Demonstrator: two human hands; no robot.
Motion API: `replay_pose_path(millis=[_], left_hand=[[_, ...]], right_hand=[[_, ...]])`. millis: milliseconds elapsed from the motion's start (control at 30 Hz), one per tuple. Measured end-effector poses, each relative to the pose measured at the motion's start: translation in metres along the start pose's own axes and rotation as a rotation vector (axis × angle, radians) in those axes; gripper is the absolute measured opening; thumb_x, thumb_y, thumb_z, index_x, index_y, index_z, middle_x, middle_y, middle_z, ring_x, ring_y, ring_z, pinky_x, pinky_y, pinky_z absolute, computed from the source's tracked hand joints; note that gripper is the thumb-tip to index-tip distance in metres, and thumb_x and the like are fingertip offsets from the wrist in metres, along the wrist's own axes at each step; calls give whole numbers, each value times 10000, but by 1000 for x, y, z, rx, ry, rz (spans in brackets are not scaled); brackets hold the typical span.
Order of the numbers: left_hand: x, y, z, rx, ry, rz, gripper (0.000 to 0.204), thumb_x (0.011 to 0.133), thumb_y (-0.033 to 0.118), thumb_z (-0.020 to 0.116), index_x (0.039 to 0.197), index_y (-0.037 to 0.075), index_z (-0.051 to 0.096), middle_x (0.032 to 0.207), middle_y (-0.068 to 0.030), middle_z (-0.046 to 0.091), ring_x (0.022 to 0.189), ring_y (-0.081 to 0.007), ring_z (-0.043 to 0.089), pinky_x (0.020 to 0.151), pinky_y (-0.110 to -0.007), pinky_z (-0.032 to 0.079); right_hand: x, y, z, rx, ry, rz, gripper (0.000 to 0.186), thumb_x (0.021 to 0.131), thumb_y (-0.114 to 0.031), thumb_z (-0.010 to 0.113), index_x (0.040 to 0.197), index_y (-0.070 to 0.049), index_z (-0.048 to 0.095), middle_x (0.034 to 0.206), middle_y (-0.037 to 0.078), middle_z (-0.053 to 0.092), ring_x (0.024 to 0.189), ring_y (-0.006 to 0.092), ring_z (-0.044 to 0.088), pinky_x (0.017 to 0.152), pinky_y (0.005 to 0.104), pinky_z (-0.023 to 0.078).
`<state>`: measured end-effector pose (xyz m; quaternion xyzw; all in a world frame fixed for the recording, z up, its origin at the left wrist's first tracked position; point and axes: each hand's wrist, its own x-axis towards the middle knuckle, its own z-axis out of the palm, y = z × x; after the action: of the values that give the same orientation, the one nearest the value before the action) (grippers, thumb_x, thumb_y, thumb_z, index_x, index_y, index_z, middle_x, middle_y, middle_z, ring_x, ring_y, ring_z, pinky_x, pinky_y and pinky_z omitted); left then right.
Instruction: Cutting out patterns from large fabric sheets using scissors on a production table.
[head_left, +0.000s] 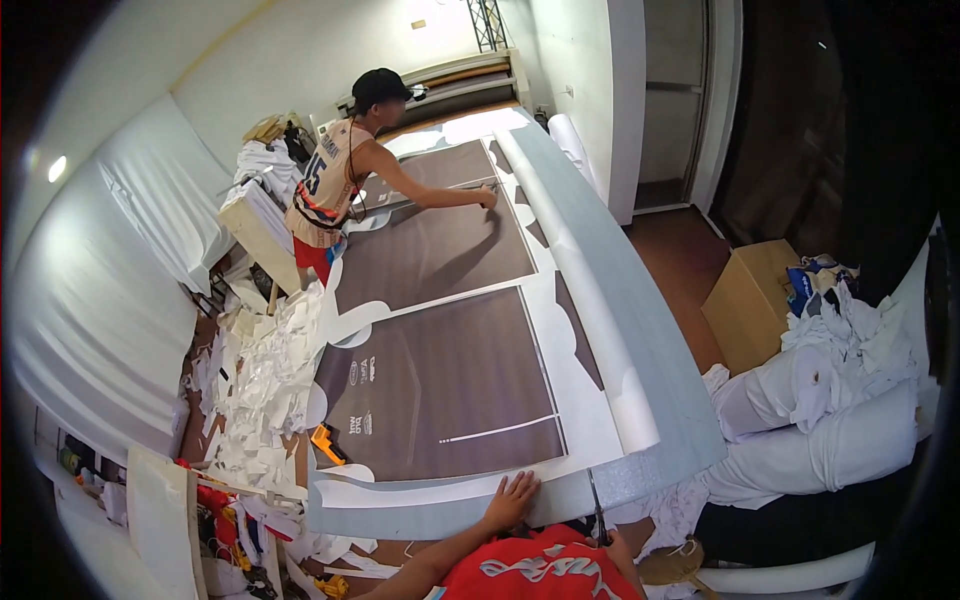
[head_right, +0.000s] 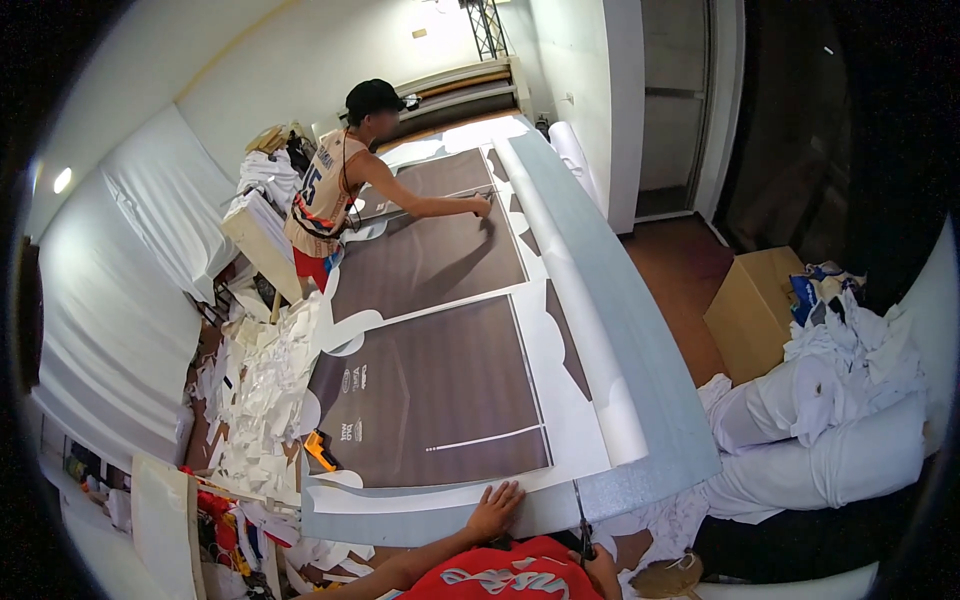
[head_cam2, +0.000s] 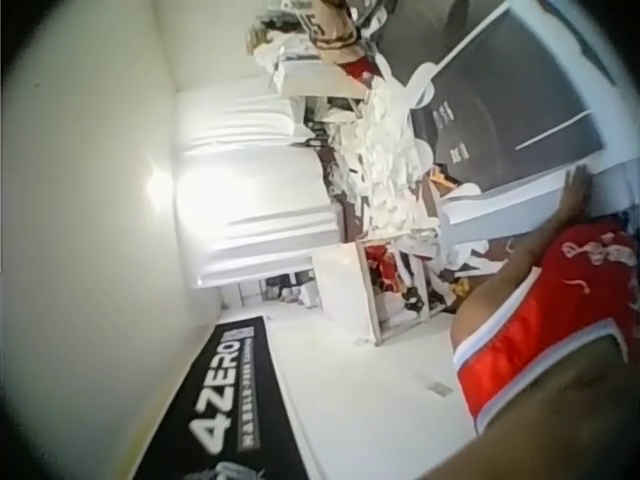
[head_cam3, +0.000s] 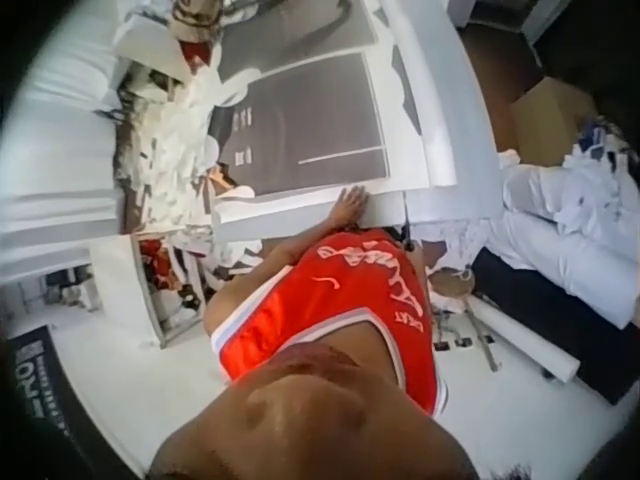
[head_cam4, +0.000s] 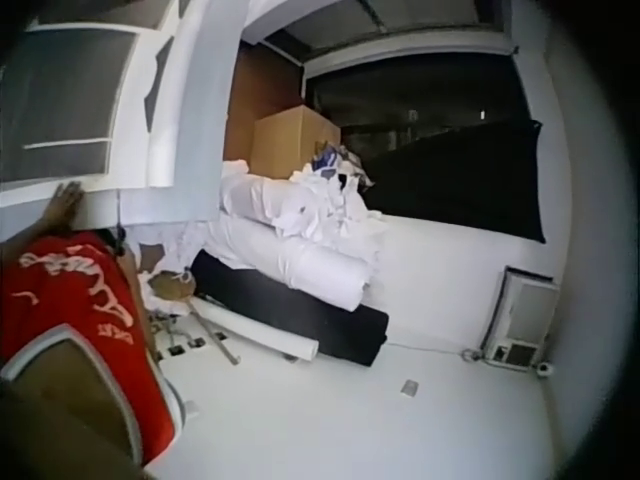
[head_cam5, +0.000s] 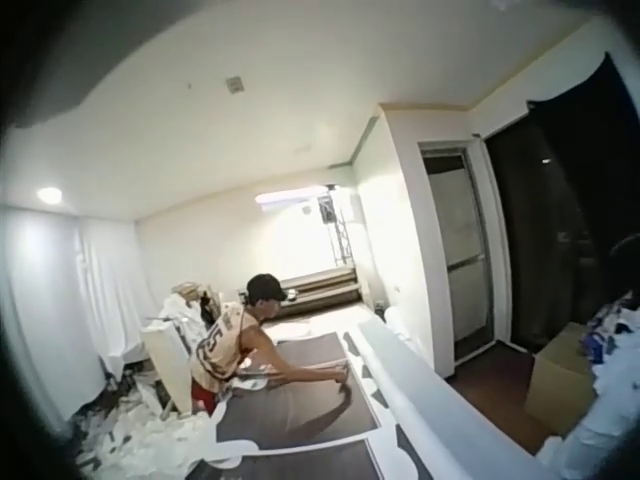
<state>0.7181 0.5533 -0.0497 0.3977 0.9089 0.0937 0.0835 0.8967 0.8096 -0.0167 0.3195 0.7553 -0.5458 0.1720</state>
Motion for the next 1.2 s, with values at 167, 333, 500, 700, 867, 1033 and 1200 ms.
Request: replay_pose_path(millis=[167, 333, 500, 700, 867, 1033, 1200], left_hand=[[-7, 7, 6, 16, -15, 10, 716, 809, 269, 598, 1436, 127, 285, 1509, -124, 239, 1388, -300, 243, 1089, -547, 221], [0, 8, 13, 37, -39, -1, 690, 795, 257, 595, 1409, 99, 320, 1483, -144, 286, 1366, -305, 281, 1082, -556, 240], [11, -4, 6, -2, 41, -28, 637, 783, 249, 619, 1355, 78, 397, 1432, -162, 358, 1326, -338, 331, 1082, -530, 248], [18, -4, -3, -97, 10, -11, 638, 767, 248, 666, 1344, 111, 429, 1449, -151, 337, 1335, -329, 321, 1088, -501, 253], [12, -6, 0, -105, 22, -3, 640, 750, 238, 679, 1333, 119, 444, 1438, -137, 354, 1327, -324, 331, 1087, -485, 264], [15, -3, -6, -92, 33, 23, 629, 757, 245, 669, 1333, 125, 446, 1428, -133, 372, 1319, -316, 345, 1091, -475, 263], [13, -11, 0, -97, 35, 19, 639, 753, 260, 680, 1333, 128, 447, 1424, -128, 377, 1316, -302, 352, 1089, -471, 266]], right_hand=[[-12, 10, 0, -15, 7, -1, 554, 662, -508, 799, 710, -24, 533, 624, 46, 505, 602, 147, 452, 557, 321, 395], [12, 46, 17, 102, -22, -21, 447, 723, -446, 777, 773, -37, 604, 691, 40, 571, 667, 141, 491, 619, 318, 419], [26, -15, 20, 450, -127, -186, 270, 875, -305, 664, 810, -50, 601, 788, 4, 602, 695, 96, 528, 650, 286, 442], [44, -24, 22, 366, -242, -53, 354, 874, -442, 626, 770, -111, 552, 712, -78, 467, 666, 58, 427, 594, 229, 352], [38, -33, 22, 338, -275, -33, 355, 862, -429, 649, 726, -118, 546, 679, -88, 472, 624, 44, 420, 565, 214, 341], [56, -7, 36, 310, -213, -38, 355, 855, -411, 666, 676, -134, 535, 631, -99, 461, 563, 34, 392, 509, 216, 300], [51, -36, 30, 281, -224, 30, 363, 836, -398, 695, 640, -136, 538, 597, -84, 462, 543, 34, 384, 494, 229, 289]])
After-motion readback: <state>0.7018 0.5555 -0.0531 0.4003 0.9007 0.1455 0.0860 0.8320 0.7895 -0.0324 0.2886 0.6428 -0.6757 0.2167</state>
